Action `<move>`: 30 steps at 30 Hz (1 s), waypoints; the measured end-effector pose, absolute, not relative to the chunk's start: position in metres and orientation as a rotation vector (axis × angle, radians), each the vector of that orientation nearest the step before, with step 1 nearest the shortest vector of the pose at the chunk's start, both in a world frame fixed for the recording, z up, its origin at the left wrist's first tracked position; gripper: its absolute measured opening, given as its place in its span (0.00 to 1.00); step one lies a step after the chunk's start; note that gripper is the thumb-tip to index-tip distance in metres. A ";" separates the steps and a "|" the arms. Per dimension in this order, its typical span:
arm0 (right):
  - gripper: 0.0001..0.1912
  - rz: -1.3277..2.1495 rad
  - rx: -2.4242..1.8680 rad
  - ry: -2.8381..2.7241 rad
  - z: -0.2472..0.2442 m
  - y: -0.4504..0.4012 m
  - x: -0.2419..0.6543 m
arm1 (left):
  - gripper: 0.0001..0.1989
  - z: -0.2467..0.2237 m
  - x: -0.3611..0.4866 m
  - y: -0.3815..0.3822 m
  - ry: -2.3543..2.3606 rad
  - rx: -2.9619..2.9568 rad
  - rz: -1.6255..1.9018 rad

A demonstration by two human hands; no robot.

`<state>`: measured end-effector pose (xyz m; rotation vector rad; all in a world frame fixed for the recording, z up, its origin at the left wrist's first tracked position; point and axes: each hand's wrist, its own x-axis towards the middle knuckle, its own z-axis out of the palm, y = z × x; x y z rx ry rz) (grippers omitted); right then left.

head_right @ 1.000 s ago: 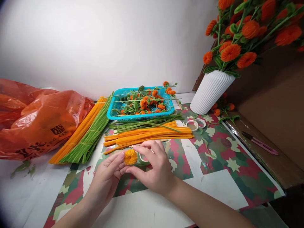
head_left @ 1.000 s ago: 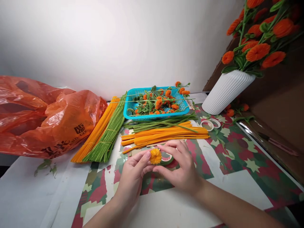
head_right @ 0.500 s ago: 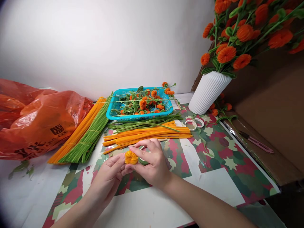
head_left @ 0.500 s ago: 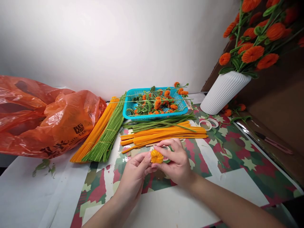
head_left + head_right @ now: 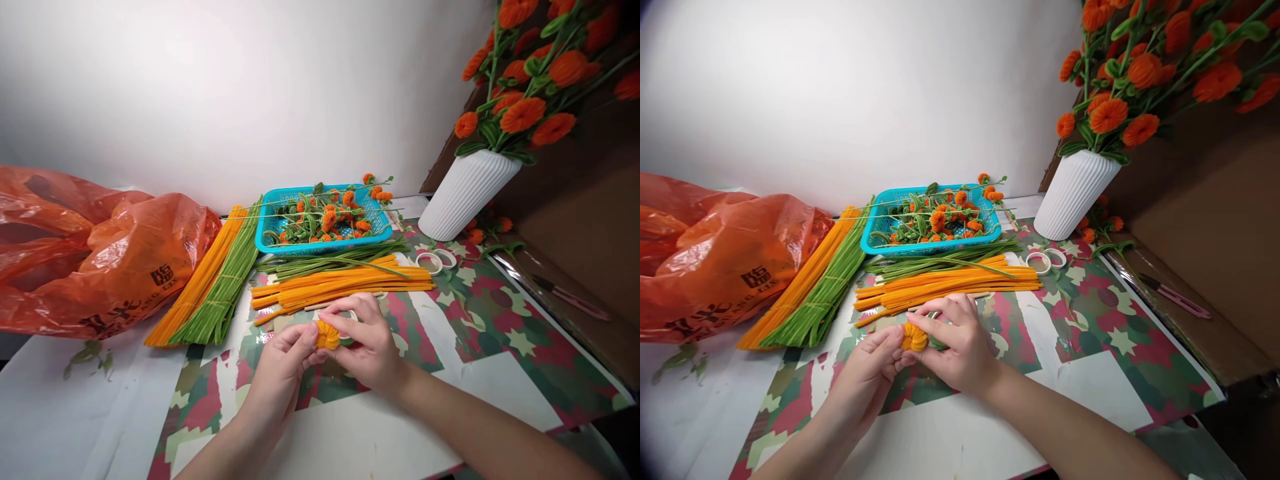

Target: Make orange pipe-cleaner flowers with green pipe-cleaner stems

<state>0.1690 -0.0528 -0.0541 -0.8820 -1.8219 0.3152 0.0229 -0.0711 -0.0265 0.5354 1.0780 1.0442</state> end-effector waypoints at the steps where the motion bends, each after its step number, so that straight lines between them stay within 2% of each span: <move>1: 0.24 0.317 -0.873 -1.824 -0.054 -0.053 0.169 | 0.16 -0.027 0.022 -0.071 1.073 0.532 1.032; 13: 0.17 0.302 -0.863 -1.845 -0.054 -0.050 0.171 | 0.17 -0.028 0.022 -0.070 1.076 0.505 0.985; 16: 0.19 0.304 -0.889 -1.837 -0.053 -0.051 0.171 | 0.16 -0.030 0.022 -0.070 1.074 0.496 1.006; 20: 0.26 0.349 -0.964 -1.688 -0.042 -0.058 0.170 | 0.15 -0.032 0.020 -0.074 1.115 0.592 1.161; 25: 0.14 0.595 -1.010 -1.466 -0.032 -0.070 0.161 | 0.13 -0.034 0.017 -0.081 1.225 0.770 1.323; 30: 0.09 0.784 -1.064 -1.347 -0.039 -0.072 0.154 | 0.07 -0.029 0.019 -0.082 1.284 0.969 1.362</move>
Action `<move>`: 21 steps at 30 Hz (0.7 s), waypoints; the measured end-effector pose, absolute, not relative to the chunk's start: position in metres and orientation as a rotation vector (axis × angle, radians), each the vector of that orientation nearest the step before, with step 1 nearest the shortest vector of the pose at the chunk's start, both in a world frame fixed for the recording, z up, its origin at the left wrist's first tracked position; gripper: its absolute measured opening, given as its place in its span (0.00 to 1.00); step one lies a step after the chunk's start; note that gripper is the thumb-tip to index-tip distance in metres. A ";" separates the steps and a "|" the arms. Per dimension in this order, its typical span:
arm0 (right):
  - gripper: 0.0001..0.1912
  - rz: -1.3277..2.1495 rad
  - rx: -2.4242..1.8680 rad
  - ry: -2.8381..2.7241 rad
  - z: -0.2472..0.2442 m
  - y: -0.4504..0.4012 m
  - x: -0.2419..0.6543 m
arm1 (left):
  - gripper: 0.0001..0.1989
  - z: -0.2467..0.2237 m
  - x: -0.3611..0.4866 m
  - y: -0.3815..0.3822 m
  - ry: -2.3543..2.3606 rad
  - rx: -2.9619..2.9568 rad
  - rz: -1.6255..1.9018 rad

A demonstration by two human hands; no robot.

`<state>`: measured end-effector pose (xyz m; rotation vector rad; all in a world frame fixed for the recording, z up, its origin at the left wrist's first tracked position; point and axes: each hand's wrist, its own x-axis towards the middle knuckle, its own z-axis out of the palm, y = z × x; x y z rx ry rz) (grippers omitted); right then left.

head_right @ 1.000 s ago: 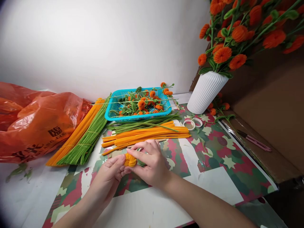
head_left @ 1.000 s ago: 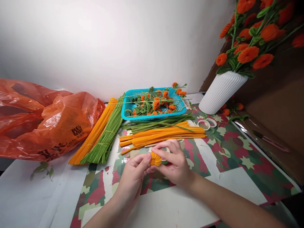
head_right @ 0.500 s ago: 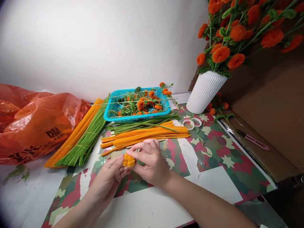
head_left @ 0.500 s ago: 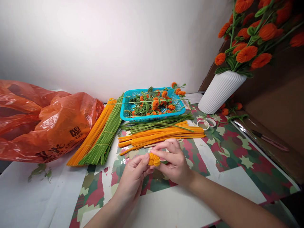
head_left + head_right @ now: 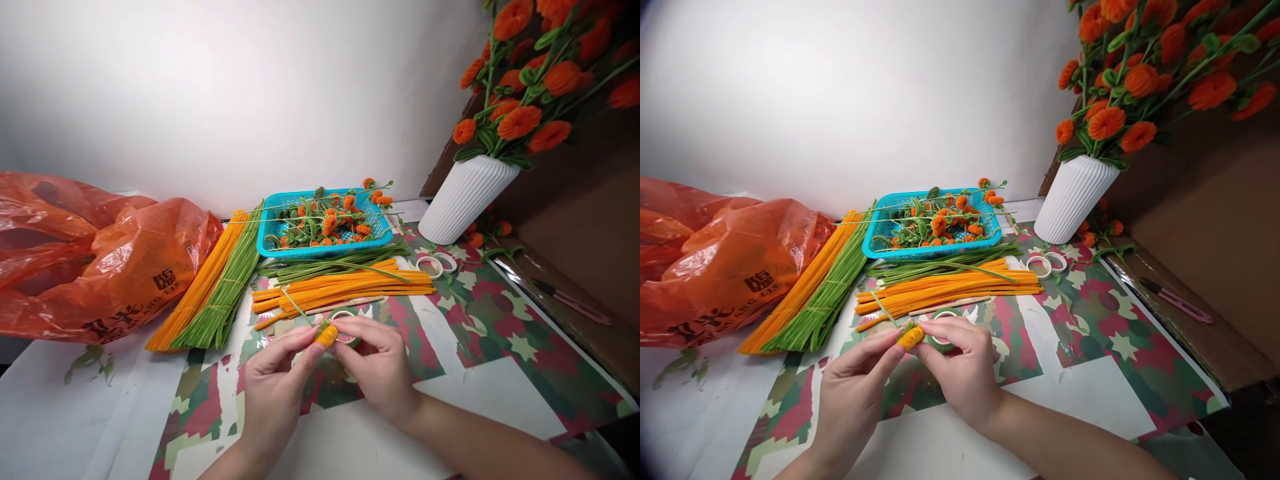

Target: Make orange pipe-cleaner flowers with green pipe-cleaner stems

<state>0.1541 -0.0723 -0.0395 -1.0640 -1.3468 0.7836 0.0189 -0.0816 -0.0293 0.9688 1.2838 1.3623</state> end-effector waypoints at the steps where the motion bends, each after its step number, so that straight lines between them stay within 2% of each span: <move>1: 0.08 0.788 -1.052 -1.352 -0.041 -0.072 0.154 | 0.06 -0.029 0.019 -0.081 1.291 1.001 1.369; 6: 0.08 0.850 -0.998 -1.377 -0.040 -0.070 0.158 | 0.04 -0.028 0.018 -0.080 1.305 1.083 1.370; 13: 0.03 0.904 -1.090 -1.212 -0.035 -0.067 0.157 | 0.07 -0.028 0.020 -0.082 1.279 1.115 1.450; 21: 0.05 0.972 -1.028 -1.186 -0.038 -0.068 0.156 | 0.08 -0.028 0.021 -0.081 1.217 1.174 1.471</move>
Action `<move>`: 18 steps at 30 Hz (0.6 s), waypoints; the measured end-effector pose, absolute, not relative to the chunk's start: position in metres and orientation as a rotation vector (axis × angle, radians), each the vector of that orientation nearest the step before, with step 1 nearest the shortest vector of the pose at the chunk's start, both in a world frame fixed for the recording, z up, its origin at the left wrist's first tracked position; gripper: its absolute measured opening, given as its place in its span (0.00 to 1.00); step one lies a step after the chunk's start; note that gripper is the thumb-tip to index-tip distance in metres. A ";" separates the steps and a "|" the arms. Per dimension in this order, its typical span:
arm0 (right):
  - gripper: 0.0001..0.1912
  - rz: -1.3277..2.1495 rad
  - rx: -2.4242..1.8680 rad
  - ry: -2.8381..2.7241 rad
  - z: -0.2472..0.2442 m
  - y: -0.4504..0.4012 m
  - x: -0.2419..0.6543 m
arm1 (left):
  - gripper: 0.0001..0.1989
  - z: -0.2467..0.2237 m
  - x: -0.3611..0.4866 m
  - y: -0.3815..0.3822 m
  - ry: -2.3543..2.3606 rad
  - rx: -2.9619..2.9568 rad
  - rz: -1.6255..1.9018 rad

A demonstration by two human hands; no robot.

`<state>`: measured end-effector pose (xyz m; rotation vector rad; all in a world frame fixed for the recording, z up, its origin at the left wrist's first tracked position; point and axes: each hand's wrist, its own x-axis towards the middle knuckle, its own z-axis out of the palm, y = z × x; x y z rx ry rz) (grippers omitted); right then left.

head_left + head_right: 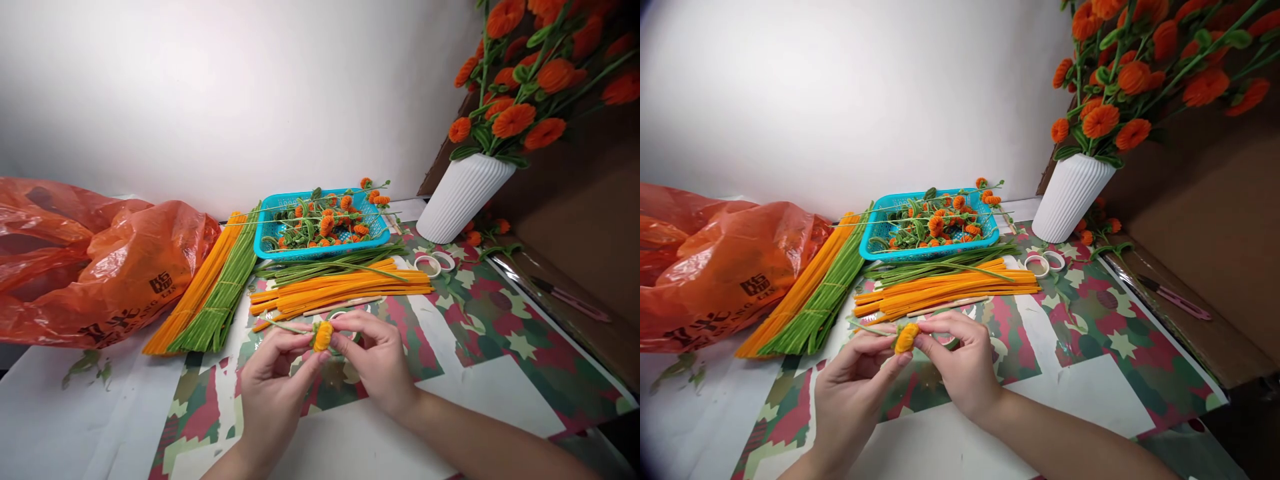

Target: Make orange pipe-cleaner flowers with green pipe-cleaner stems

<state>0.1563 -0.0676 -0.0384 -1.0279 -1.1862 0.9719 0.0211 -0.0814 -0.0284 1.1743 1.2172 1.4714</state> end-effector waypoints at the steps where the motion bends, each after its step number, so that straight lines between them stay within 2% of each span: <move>1: 0.04 1.007 -1.044 -1.156 -0.039 -0.068 0.156 | 0.08 -0.029 0.021 -0.082 1.219 1.178 1.477; 18: 0.03 1.173 -0.929 -1.090 -0.048 -0.065 0.156 | 0.04 -0.030 0.016 -0.080 1.241 1.211 1.357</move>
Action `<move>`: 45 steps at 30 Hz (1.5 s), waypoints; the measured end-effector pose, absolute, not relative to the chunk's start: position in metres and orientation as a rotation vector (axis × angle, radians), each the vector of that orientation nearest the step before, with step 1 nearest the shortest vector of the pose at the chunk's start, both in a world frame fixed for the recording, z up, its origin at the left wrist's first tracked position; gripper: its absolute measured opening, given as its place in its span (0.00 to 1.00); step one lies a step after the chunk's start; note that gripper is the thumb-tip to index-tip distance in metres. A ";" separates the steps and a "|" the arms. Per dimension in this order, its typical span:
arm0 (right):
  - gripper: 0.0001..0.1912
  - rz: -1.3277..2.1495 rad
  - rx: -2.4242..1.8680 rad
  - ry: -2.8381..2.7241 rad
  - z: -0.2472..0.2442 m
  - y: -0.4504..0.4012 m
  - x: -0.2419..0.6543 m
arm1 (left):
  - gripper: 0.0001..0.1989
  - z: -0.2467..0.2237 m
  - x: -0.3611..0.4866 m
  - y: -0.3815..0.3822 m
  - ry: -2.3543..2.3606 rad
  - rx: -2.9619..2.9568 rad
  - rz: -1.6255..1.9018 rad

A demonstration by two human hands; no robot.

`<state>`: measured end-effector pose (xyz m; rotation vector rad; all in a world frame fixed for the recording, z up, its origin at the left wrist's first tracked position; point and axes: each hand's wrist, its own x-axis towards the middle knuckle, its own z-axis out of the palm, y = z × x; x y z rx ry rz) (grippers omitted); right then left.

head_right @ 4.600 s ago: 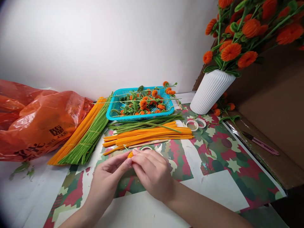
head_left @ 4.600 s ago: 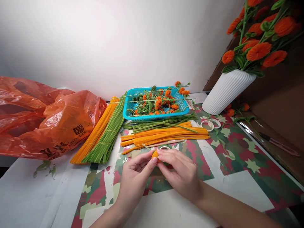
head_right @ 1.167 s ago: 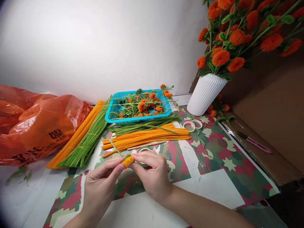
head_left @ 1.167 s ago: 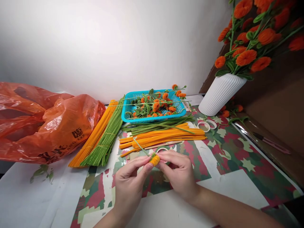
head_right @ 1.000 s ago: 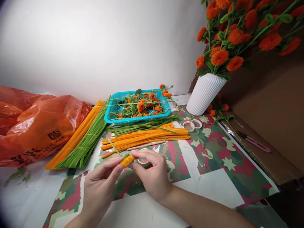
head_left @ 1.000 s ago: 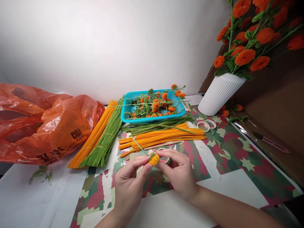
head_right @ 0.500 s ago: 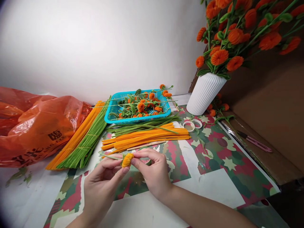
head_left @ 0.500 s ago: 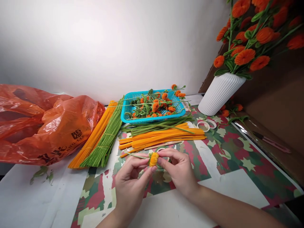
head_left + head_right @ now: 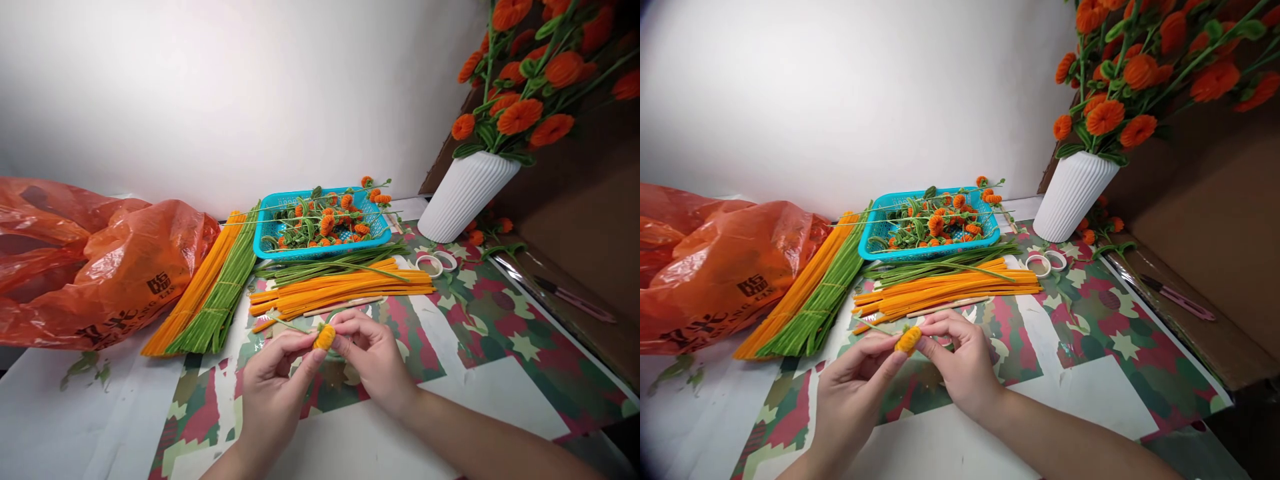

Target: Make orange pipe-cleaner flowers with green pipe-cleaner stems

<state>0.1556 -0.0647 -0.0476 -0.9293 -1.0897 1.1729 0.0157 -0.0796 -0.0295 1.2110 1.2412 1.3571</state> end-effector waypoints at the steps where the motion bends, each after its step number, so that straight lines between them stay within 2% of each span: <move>1: 0.03 1.191 -0.922 -1.084 -0.048 -0.064 0.156 | 0.04 -0.030 0.015 -0.079 1.236 1.192 1.346; 4: 0.03 1.218 -0.922 -1.083 -0.048 -0.064 0.156 | 0.05 -0.031 0.016 -0.076 1.212 1.043 1.292; 9: 0.03 1.155 -0.976 -1.146 -0.043 -0.064 0.161 | 0.13 -0.026 0.020 -0.069 1.081 0.525 1.181; 14: 0.17 0.807 -1.024 -1.433 -0.033 -0.065 0.168 | 0.14 -0.021 0.020 -0.068 0.988 0.382 1.165; 18: 0.23 0.518 -0.980 -1.697 -0.027 -0.063 0.173 | 0.13 -0.020 0.018 -0.069 0.902 0.375 1.082; 24: 0.34 0.475 -0.924 -1.836 -0.024 -0.055 0.179 | 0.10 -0.014 0.017 -0.070 0.893 0.435 0.886; 31: 0.21 0.571 -0.805 -1.841 -0.029 -0.051 0.179 | 0.12 -0.014 0.020 -0.073 0.926 0.514 0.837; 38: 0.23 1.066 -0.868 -1.617 -0.034 -0.052 0.177 | 0.11 -0.013 0.019 -0.072 0.982 0.496 0.874; 45: 0.23 1.025 -0.821 -1.690 -0.033 -0.052 0.176 | 0.12 -0.015 0.018 -0.073 0.927 0.523 0.867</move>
